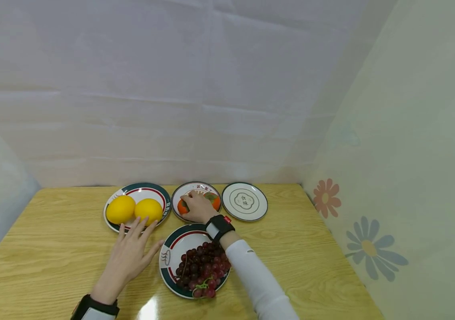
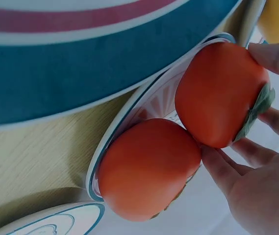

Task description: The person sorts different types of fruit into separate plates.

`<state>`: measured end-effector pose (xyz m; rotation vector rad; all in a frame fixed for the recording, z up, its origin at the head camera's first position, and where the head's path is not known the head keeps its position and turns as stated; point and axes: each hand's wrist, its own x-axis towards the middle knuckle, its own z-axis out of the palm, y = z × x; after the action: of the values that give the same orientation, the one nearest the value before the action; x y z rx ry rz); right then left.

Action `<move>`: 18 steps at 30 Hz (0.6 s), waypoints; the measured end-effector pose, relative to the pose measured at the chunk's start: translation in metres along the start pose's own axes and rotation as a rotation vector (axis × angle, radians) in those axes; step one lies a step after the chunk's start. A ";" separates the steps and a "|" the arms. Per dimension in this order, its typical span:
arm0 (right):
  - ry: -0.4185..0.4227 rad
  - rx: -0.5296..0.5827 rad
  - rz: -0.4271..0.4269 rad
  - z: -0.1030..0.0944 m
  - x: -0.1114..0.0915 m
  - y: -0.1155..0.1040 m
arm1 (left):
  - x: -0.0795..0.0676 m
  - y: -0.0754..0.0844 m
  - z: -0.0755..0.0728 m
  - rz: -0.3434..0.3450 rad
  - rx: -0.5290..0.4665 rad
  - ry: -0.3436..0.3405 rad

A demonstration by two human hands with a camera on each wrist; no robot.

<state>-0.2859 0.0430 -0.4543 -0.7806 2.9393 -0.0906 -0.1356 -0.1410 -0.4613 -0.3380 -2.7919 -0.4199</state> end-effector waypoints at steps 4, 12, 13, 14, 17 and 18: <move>-0.059 -0.023 -0.007 0.000 0.001 -0.002 | 0.000 -0.001 -0.001 -0.002 0.004 0.005; -0.057 0.024 -0.075 -0.002 -0.007 0.002 | -0.001 0.000 -0.004 -0.001 0.011 -0.008; -0.041 0.032 -0.092 -0.005 -0.010 0.003 | -0.001 0.000 -0.005 -0.004 0.010 -0.009; -0.029 0.035 -0.107 -0.009 -0.015 0.004 | -0.002 0.000 -0.005 -0.006 0.007 -0.009; -0.009 0.055 -0.158 -0.024 -0.036 0.007 | -0.002 0.000 -0.007 -0.013 -0.004 -0.012; -0.020 0.065 -0.174 -0.030 -0.045 0.008 | -0.002 0.000 -0.008 -0.015 -0.005 -0.011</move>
<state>-0.2544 0.0731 -0.4220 -1.0197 2.8280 -0.1892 -0.1315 -0.1440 -0.4549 -0.3223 -2.8062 -0.4301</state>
